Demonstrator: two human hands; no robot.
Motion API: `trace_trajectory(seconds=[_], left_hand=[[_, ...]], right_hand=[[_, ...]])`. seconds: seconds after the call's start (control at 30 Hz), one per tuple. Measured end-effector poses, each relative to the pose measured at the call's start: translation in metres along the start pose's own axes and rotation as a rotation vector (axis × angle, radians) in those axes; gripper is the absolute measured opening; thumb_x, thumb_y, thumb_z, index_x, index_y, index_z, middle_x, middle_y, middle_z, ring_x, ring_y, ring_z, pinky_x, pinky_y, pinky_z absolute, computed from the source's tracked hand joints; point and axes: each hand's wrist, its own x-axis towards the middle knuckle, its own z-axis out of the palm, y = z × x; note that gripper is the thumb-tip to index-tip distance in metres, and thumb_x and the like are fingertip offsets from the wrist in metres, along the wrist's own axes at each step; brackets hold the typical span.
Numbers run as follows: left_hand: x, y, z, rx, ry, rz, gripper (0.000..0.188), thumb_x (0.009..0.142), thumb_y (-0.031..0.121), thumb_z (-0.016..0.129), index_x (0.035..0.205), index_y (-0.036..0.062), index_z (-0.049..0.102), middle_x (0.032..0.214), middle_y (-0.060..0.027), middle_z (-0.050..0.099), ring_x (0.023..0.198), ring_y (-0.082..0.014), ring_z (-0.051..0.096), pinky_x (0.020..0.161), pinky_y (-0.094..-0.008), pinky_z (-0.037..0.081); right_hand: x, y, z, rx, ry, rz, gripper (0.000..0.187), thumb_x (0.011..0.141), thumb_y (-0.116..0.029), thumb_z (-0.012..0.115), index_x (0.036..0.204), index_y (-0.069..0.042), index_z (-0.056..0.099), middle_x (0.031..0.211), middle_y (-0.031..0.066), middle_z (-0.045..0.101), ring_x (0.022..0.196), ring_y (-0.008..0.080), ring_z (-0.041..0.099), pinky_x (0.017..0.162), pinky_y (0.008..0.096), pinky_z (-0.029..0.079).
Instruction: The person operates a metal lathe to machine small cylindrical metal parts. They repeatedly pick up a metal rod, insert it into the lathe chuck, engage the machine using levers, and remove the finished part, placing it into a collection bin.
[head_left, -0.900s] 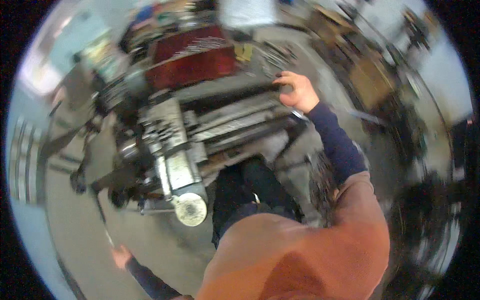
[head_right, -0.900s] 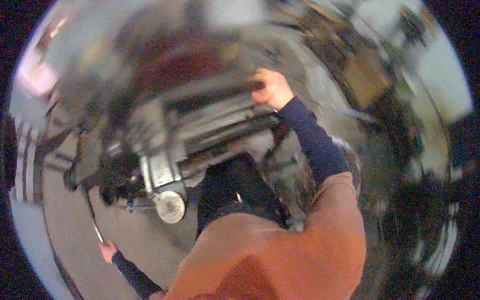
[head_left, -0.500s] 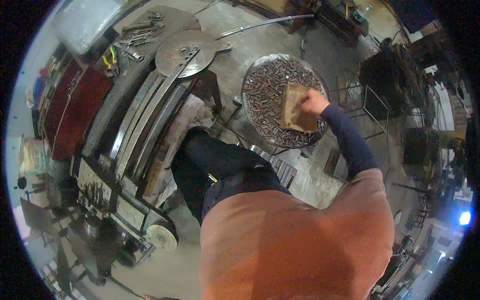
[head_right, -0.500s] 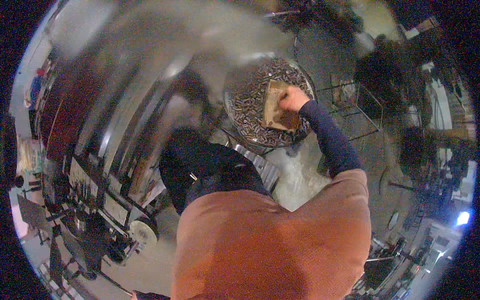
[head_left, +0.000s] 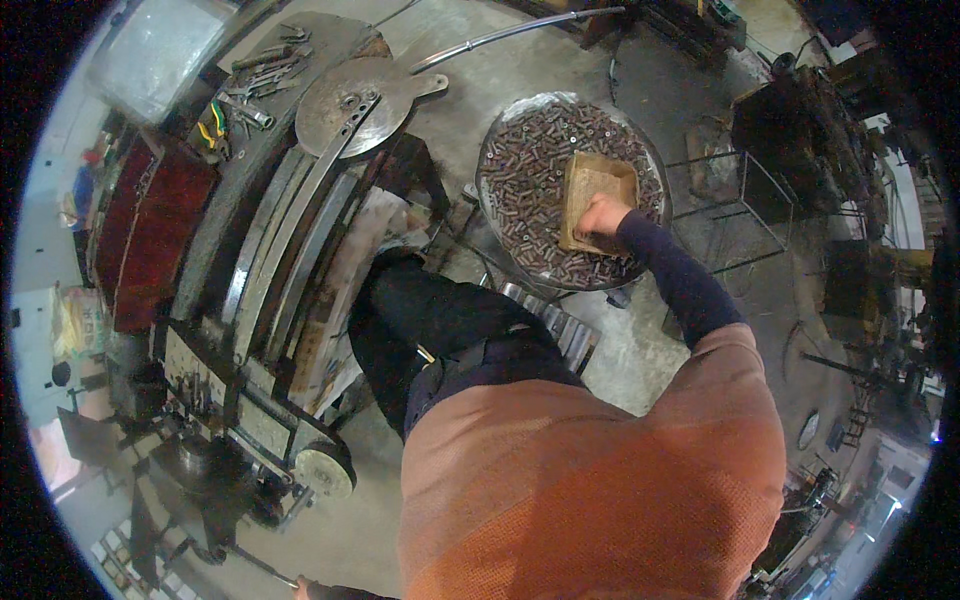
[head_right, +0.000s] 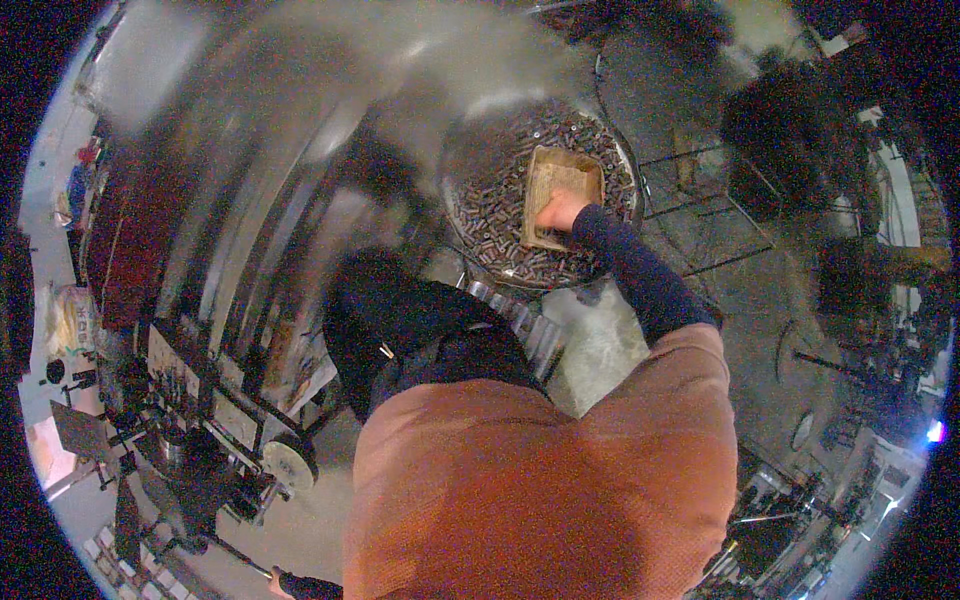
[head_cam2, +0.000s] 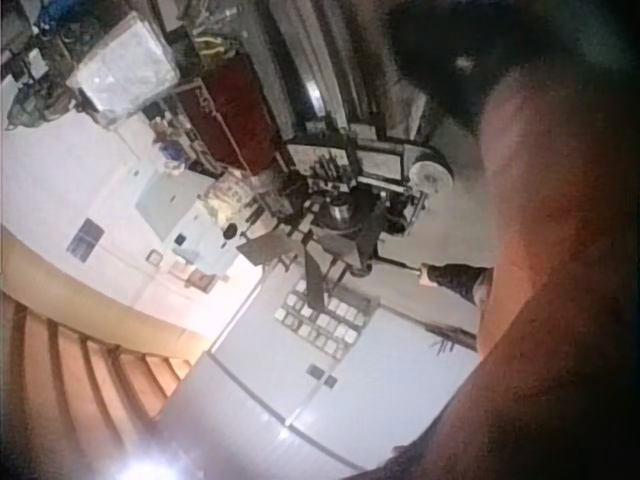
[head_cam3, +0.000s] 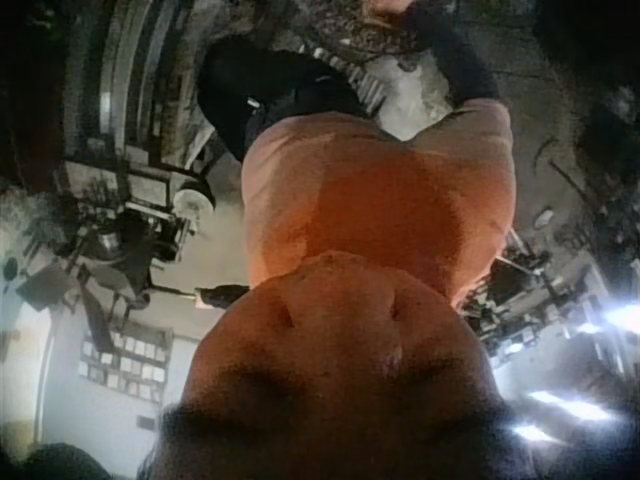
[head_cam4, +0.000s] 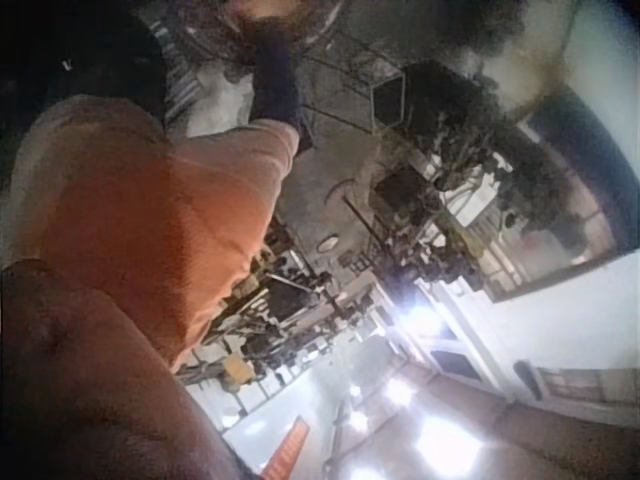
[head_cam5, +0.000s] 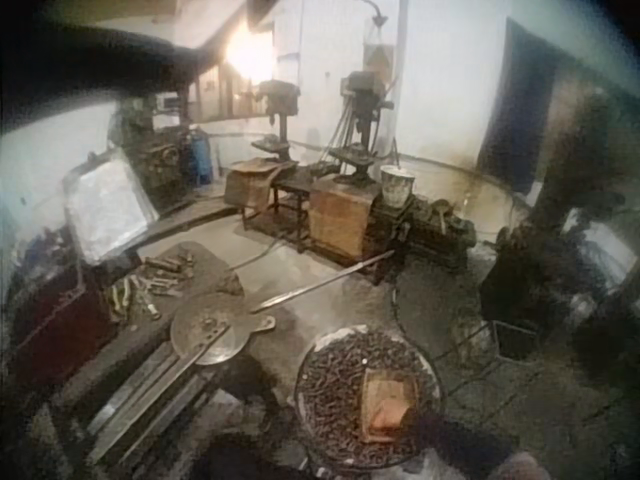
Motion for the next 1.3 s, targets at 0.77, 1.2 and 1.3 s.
trace_trajectory(seconds=[0.77, 1.2, 1.3], left_hand=[[-0.241, 0.294, -0.079, -1.385, -1.461, 0.743, 0.031, 0.086, 0.024, 0.047, 0.081, -0.0055, 0.057, 0.067, -0.0092, 0.059, 0.061, -0.0144, 0.057, 0.059, -0.0252, 0.046], [-0.237, 0.271, -0.049, -1.675, -1.618, 0.306, 0.028, 0.083, 0.022, 0.048, 0.089, -0.0047, 0.054, 0.071, -0.0109, 0.058, 0.062, -0.0197, 0.058, 0.057, -0.0286, 0.047], [-0.237, 0.269, -0.046, -1.714, -1.638, 0.260, 0.028, 0.084, 0.023, 0.047, 0.087, -0.0040, 0.054, 0.070, -0.0114, 0.058, 0.060, -0.0202, 0.058, 0.056, -0.0289, 0.047]], right_hand=[[0.083, -0.371, -0.232, 0.316, 0.460, -1.240, 0.039, 0.046, -0.009, 0.058, 0.084, -0.002, 0.055, 0.087, 0.0116, 0.050, 0.076, 0.0279, 0.048, 0.066, 0.0352, 0.043], [0.098, -0.408, -0.217, 0.355, 0.369, -1.251, 0.046, 0.047, -0.009, 0.058, 0.093, 0.000, 0.055, 0.095, 0.0137, 0.051, 0.084, 0.0319, 0.050, 0.071, 0.0365, 0.044], [0.103, -0.412, -0.212, 0.380, 0.373, -1.243, 0.046, 0.047, -0.009, 0.057, 0.092, -0.001, 0.056, 0.096, 0.0135, 0.053, 0.085, 0.0325, 0.050, 0.072, 0.0365, 0.044]])
